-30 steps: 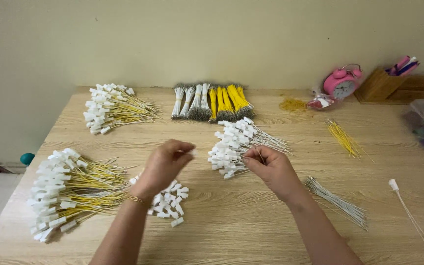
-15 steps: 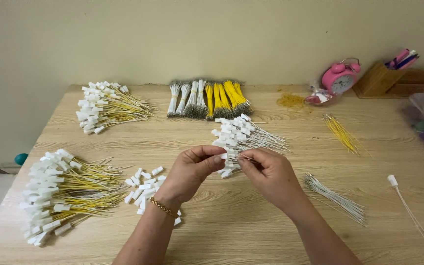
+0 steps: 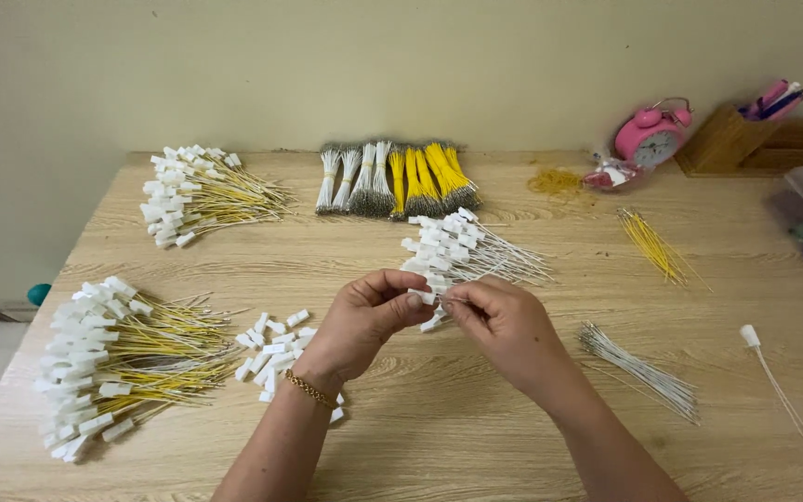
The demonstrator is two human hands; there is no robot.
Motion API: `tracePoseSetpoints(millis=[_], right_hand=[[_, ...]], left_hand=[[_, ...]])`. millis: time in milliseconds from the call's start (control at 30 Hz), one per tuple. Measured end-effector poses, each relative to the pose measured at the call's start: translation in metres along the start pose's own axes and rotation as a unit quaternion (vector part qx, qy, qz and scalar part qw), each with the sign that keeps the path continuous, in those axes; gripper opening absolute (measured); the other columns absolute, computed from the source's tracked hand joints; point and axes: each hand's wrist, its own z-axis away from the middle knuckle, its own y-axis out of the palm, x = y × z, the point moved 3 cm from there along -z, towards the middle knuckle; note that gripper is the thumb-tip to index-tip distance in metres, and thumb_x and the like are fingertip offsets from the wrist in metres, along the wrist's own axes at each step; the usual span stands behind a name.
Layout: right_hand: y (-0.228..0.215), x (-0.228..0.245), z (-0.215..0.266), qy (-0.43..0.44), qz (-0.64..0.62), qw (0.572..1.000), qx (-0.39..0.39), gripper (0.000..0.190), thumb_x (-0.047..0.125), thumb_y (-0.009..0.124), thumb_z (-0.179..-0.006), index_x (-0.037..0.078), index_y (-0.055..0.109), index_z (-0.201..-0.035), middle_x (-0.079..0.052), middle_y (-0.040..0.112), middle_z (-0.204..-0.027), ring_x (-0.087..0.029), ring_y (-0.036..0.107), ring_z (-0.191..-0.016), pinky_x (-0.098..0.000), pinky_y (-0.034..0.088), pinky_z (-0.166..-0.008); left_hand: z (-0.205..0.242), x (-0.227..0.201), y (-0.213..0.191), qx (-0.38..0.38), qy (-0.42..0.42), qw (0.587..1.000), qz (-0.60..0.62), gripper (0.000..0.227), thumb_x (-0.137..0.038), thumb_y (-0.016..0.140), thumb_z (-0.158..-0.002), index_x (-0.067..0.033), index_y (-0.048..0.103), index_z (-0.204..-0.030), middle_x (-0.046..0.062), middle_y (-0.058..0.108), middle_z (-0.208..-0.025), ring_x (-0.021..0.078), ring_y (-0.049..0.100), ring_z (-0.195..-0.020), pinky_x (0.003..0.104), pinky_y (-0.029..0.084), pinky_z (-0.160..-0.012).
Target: Group and bundle small white plastic wire components by hand on a wooden workspace.
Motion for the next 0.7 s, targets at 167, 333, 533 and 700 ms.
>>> tracePoseSetpoints(millis=[167,333,533,700], right_hand=[[0.001,-0.004,0.001,0.030,-0.034,0.999,0.015,0.018,0.014,0.060,-0.098,0.004,0.071,-0.109,-0.021,0.075,-0.088,-0.033,0.074,-0.084,-0.0481,0.057,-0.081],[0.011,-0.012,0.000,0.006,-0.039,0.999,-0.004,0.010,0.013,0.065,-0.094,0.007,0.072,-0.099,-0.016,0.071,-0.076,-0.025,0.068,-0.072,-0.0424,0.056,-0.071],[0.014,-0.011,0.000,-0.045,0.000,0.999,-0.026,0.005,0.015,0.070,-0.092,0.012,0.074,-0.092,-0.013,0.068,-0.070,-0.028,0.070,-0.069,-0.0393,0.055,-0.066],[0.019,-0.026,0.000,-0.041,0.036,0.998,-0.033,0.005,0.015,0.071,-0.091,0.012,0.074,-0.087,-0.013,0.071,-0.074,-0.031,0.071,-0.072,-0.0406,0.054,-0.068]], left_hand=[[-0.002,0.005,-0.002,-0.007,0.000,0.999,0.034,0.023,0.002,0.073,-0.089,0.0061,0.069,-0.111,0.018,0.071,-0.102,0.0292,0.075,-0.092,0.042,0.066,-0.086],[-0.003,0.010,0.002,-0.009,-0.001,0.998,0.056,0.021,0.003,0.073,-0.089,0.0061,0.069,-0.109,0.019,0.071,-0.101,0.0324,0.076,-0.093,0.048,0.066,-0.086],[-0.006,0.028,-0.003,-0.033,0.006,0.997,0.064,0.021,0.004,0.072,-0.090,0.0061,0.069,-0.110,0.023,0.072,-0.103,0.0348,0.076,-0.092,0.051,0.065,-0.085],[-0.008,0.036,0.000,-0.058,-0.009,0.998,0.035,0.021,0.003,0.075,-0.089,0.0043,0.071,-0.109,0.017,0.073,-0.098,0.0292,0.076,-0.089,0.045,0.067,-0.081]])
